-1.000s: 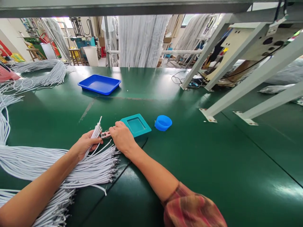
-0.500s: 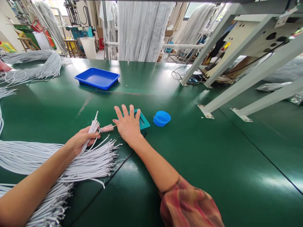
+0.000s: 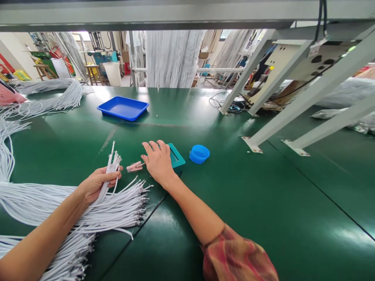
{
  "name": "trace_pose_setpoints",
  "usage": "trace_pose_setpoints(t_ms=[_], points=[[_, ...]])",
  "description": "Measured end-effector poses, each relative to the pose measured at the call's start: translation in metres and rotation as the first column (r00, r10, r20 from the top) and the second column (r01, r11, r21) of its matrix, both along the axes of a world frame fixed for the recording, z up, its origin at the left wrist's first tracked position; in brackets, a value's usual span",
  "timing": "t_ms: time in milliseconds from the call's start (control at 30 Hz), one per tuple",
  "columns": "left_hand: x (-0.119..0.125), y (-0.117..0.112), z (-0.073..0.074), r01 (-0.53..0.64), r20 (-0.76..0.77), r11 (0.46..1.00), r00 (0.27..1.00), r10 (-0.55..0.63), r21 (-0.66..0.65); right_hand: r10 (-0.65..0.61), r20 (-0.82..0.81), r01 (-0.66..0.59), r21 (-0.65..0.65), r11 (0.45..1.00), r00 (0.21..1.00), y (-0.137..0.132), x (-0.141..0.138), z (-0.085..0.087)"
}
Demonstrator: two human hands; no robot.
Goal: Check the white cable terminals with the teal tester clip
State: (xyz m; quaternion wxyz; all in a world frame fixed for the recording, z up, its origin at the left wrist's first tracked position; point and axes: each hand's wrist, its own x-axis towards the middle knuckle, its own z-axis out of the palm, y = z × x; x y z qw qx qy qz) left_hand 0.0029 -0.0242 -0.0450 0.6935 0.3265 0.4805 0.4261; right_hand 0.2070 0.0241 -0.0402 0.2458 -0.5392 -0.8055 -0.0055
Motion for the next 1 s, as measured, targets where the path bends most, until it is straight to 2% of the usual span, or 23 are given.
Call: trace_pose_setpoints(t_ms=[67,133,233,333,467,533,633,667,733,833,900,1000], points=[[0.000,-0.002,0.002,-0.008,0.008,1.000,1.000,0.008,0.001,0.093,-0.146,-0.096,-0.013,0.995,0.985,-0.005,-0.003,0.007],[0.000,-0.004,0.004,-0.011,0.010,1.000,1.000,0.011,0.019,0.161,-0.311,-0.186,-0.054,0.981,0.937,-0.011,-0.007,0.014],[0.000,-0.007,0.005,-0.009,-0.030,0.997,0.999,0.011,0.070,0.173,-0.499,-0.293,-0.173,0.940,0.849,-0.022,-0.015,0.021],[0.002,-0.012,0.006,-0.020,-0.095,0.993,0.995,0.031,0.119,0.137,-0.631,-0.385,-0.275,0.881,0.764,-0.032,-0.025,0.020],[0.007,-0.017,0.009,-0.015,-0.133,0.987,0.990,0.037,0.162,0.024,-0.744,-0.418,-0.348,0.840,0.668,-0.037,-0.033,0.010],[0.009,-0.019,0.010,-0.032,-0.132,0.985,0.990,0.055,0.170,-0.057,-0.825,-0.414,-0.341,0.844,0.562,-0.034,-0.033,0.007],[0.010,-0.018,0.008,-0.092,-0.151,0.981,0.981,0.119,0.173,-0.142,-0.919,-0.352,-0.280,0.893,0.368,-0.026,-0.027,0.009],[0.010,-0.018,0.008,-0.107,-0.162,0.978,0.977,0.137,0.179,-0.147,-0.928,-0.347,-0.270,0.898,0.342,-0.024,-0.025,0.011],[0.009,-0.018,0.007,-0.122,-0.177,0.972,0.971,0.158,0.199,-0.135,-0.916,-0.417,-0.298,0.859,0.377,-0.023,-0.023,0.014],[0.010,-0.019,0.008,-0.117,-0.180,0.967,0.971,0.160,0.228,-0.133,-0.872,-0.528,-0.399,0.750,0.471,-0.029,-0.027,0.012],[0.012,-0.020,0.011,-0.127,-0.201,0.964,0.964,0.176,0.232,-0.159,-0.871,-0.531,-0.417,0.738,0.464,-0.034,-0.032,0.008],[0.014,-0.021,0.014,-0.164,-0.275,0.960,0.935,0.224,0.225,-0.201,-0.898,-0.532,-0.399,0.746,0.392,-0.037,-0.038,0.002]])
